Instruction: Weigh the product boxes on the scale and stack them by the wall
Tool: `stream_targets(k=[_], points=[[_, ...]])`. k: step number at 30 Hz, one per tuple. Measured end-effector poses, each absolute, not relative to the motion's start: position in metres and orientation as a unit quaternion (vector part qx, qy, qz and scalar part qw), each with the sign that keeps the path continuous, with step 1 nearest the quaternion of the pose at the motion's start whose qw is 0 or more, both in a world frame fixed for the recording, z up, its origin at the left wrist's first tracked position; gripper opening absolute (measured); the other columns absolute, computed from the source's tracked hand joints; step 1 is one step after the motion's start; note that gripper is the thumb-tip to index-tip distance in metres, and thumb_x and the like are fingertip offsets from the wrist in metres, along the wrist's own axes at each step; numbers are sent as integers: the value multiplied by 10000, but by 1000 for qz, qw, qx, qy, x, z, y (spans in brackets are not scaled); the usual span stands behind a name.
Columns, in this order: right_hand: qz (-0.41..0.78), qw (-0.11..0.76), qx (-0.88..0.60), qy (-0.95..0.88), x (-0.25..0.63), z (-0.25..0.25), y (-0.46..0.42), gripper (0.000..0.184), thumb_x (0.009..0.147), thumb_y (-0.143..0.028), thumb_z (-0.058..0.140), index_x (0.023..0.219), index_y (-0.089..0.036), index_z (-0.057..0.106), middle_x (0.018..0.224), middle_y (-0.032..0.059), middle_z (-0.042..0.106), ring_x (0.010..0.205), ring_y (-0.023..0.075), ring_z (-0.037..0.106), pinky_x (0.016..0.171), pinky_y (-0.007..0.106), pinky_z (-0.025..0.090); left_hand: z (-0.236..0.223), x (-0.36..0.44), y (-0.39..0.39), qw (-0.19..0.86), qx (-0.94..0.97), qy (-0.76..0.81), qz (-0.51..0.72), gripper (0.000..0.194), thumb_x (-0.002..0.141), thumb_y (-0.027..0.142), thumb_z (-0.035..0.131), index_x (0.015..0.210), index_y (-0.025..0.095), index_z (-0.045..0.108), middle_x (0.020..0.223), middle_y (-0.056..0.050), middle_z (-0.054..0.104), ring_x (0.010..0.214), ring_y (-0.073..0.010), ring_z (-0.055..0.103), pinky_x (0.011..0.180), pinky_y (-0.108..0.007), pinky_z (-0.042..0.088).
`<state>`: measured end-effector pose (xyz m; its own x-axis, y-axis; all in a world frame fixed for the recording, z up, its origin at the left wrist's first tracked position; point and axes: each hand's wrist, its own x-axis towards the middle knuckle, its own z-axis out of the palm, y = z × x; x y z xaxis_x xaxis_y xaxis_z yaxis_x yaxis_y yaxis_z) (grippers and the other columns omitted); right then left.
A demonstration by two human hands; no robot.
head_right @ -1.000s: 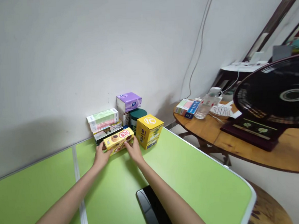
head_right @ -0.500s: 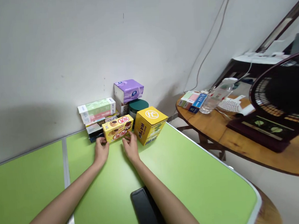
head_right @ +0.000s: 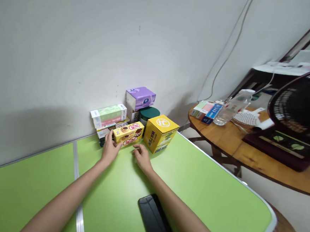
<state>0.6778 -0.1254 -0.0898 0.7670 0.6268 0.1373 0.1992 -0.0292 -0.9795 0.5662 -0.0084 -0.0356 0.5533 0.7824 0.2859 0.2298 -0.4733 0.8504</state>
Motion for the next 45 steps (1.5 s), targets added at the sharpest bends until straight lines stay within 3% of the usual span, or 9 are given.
stream_targets(k=[6,9,12,17,22,28,35,39,45], points=[[176,592,-712,-334,661,-63,-160,247,708,-352,539,888,-192,595,802,56,639,704,202,616,662,371,511,-10,550,-17,421,797,304,308,455,611,124,705,1032,211,556,1052,-55,606,725,-163,625,699,-302,509],[185,583,-716,-337,648,-49,-176,324,714,-405,574,959,-193,573,939,85,634,731,201,612,660,373,509,2,507,-25,437,798,299,287,479,614,133,694,1053,218,523,956,-25,652,664,-145,613,646,-279,508],[214,564,-709,-366,625,-34,-193,532,699,-457,649,1144,-202,507,1098,108,589,694,171,596,640,357,512,18,437,-31,478,787,290,262,461,665,162,657,1092,203,489,1007,-48,658,677,-132,624,630,-259,521],[337,469,-644,-502,556,-6,-215,768,766,-421,666,1412,-218,304,754,10,632,677,194,610,656,340,526,49,295,-53,543,757,309,189,450,706,193,657,1126,204,496,1095,-89,635,881,-174,645,769,-302,553],[375,419,-586,-583,476,15,-213,562,808,-378,631,1327,-251,459,1206,103,624,1016,261,620,771,342,553,52,196,-84,536,737,360,198,505,682,127,658,1158,214,516,1081,-81,646,980,-202,631,869,-331,533],[410,379,-580,-593,426,7,-190,590,840,-395,583,1372,-245,376,1343,113,552,1180,273,555,844,366,550,36,149,-86,543,690,416,238,585,680,151,687,1237,234,530,1126,-92,648,1019,-215,621,884,-342,524],[405,343,-616,-582,436,-16,-194,700,821,-377,610,1424,-250,278,1347,140,550,1110,271,613,800,368,570,-1,134,-92,542,665,452,245,815,598,150,761,1352,261,471,928,-54,679,788,-187,637,708,-295,546],[392,353,-616,-585,443,-19,-197,582,810,-392,629,1337,-266,417,1315,138,579,1110,278,622,840,368,566,-11,140,-95,543,689,416,239,674,665,126,697,1301,259,516,1123,-75,636,840,-180,620,730,-289,536],[366,373,-620,-586,424,-9,-155,472,809,-442,613,1238,-256,541,1252,146,609,1124,310,597,882,414,541,-1,138,-61,531,681,394,314,497,740,126,639,1222,237,584,1150,-76,627,854,-171,609,768,-293,535]])
